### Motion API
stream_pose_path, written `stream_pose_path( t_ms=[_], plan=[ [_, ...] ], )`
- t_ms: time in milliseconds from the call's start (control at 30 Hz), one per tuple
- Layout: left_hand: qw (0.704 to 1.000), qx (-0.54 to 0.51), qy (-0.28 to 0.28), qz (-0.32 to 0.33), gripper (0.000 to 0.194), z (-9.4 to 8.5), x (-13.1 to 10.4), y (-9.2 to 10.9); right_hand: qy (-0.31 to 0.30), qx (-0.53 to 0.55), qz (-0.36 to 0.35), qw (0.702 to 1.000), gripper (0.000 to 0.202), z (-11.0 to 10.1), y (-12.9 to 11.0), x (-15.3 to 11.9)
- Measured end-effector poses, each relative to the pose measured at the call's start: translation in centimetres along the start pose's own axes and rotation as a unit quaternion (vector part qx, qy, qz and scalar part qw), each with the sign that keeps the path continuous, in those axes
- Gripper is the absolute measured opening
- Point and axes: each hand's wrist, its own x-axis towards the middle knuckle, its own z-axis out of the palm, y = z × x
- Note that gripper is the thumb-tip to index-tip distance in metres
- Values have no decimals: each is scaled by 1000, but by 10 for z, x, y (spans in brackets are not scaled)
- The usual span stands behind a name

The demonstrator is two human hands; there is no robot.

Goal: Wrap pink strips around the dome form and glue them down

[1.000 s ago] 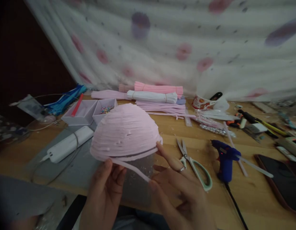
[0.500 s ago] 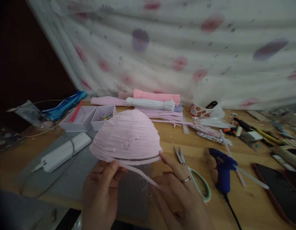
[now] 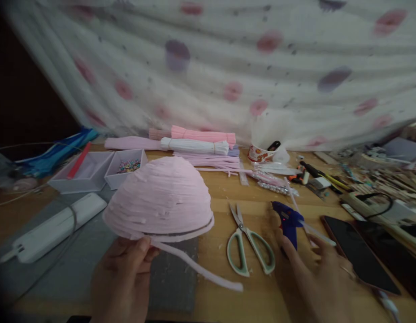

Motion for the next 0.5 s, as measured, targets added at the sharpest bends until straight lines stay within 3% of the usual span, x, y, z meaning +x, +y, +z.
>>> stream_pose_path(
  t_ms=[67, 267, 400, 500],
  plan=[
    [1000, 12, -4, -1, 14, -4, 0, -1, -15, -53, 32, 998, 54, 4, -17, 15],
    [998, 47, -9, -38, 18, -16, 4, 1, -57, -45, 5, 997, 41, 16, -40, 33],
    [998, 29, -30, -54, 20, -21, 6, 0, -38, -27, -10, 999, 42, 6, -51, 11],
    [997, 32, -55, -50, 15, -28, 11, -1, 56, -20, -27, 998, 46, -10, -62, -21]
  ],
)
